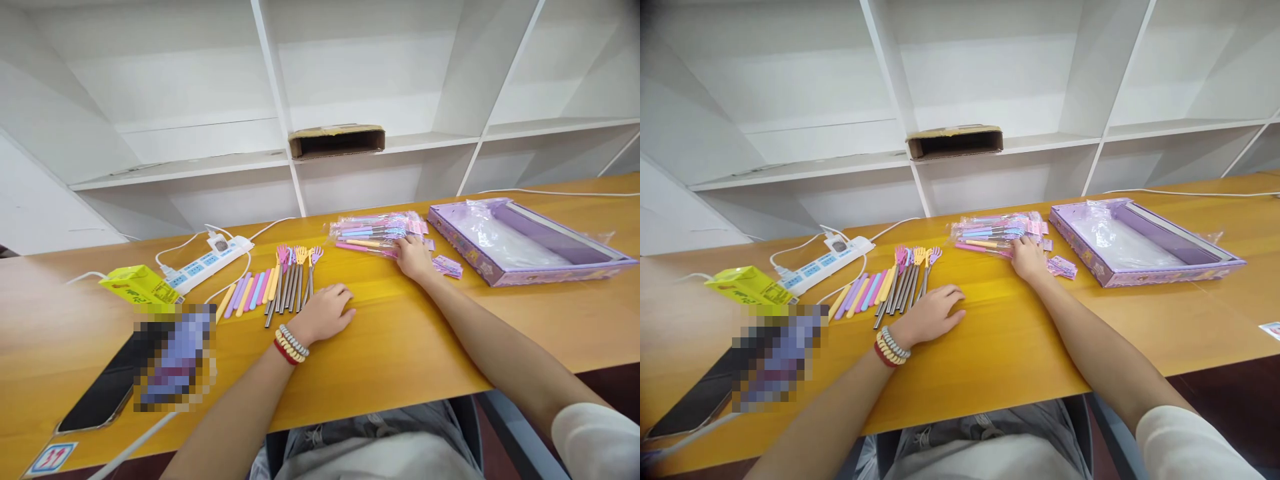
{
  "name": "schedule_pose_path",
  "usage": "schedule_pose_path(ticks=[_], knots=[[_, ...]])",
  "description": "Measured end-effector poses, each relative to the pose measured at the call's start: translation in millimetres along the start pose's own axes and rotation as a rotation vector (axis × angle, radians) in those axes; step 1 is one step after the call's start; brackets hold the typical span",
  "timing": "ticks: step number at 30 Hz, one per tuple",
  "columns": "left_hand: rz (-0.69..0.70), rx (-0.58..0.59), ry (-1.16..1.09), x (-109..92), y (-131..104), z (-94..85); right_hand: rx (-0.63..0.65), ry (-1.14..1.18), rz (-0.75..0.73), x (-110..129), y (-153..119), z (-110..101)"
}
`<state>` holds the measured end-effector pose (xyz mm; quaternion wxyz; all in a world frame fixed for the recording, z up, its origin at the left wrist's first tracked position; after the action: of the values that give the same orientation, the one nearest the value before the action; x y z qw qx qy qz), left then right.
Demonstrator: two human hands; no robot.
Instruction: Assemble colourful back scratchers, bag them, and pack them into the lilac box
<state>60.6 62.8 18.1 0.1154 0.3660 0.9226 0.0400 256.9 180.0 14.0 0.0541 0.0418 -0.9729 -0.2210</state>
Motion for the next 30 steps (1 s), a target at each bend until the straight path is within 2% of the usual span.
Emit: schedule_pose_path(ticks=[3,5,7,9,11,12,13,14,17,18,20,22,24,27,28,30], knots=[[-0.017,-0.016,-0.086,0.4,-0.3,0.3,-0.172,0.031,-0.04,-1.1,0.3,-15.2],[-0.075,-0.074,-0.259,7.7,1.8,-1.5,-0.299,0.082,-0.106,1.5,-2.0,-29.2],[-0.238,-0.21,-0.596,30.2,3.0,-6.0,-0.417,0.159,-0.225,9.2,-8.3,-45.6],[-0.461,-0.386,-1.058,61.8,-1.6,-5.2,-0.51,0.242,-0.363,20.4,-19.1,-62.8],[-0.621,-0.512,-1.485,83.2,-7.4,-0.5,-0.58,0.306,-0.472,32.5,-32.2,-79.2],[-0.649,-0.508,-1.642,86.7,-7.8,0.7,-0.606,0.331,-0.514,39.1,-38.9,-86.3],[-0.647,-0.456,-1.753,85.9,-6.9,0.5,-0.625,0.354,-0.552,46.0,-45.4,-92.1],[-0.629,-0.353,-1.821,80.9,-5.7,0.4,-0.636,0.375,-0.588,53.5,-51.3,-96.5],[-0.547,0.088,-1.842,49.4,-8.4,6.9,-0.61,0.426,-0.691,75.9,-63.7,-99.3],[-0.517,0.194,-1.809,39.4,-11.2,9.4,-0.588,0.437,-0.719,82.1,-65.6,-97.4],[-0.45,0.298,-1.728,24.7,-14.5,12.3,-0.541,0.455,-0.757,91.1,-66.6,-92.2],[-0.39,0.292,-1.658,17.9,-13.2,12.5,-0.522,0.466,-0.751,93.2,-64.7,-88.8],[-0.369,0.234,-1.626,17.9,-9.3,12.1,-0.545,0.47,-0.679,87.8,-60.8,-89.3],[-0.409,0.038,-1.627,30.9,-2.3,10.1,-0.568,0.497,-0.527,75.2,-56.1,-92.5],[-0.429,-0.043,-1.628,36.5,-0.7,9.4,-0.53,0.52,-0.508,74.5,-55.1,-91.7],[-0.464,-0.196,-1.614,46.5,0.8,8.8,-0.364,0.577,-0.545,82.6,-55.1,-85.1]])
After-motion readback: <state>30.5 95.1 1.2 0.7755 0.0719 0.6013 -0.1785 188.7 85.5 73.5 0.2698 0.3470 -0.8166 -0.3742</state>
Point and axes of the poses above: each hand's wrist, its own y-axis towards the middle knuckle, its own z-axis out of the palm, x = y × z, the point moved 9 cm from there along y, towards the middle knuckle
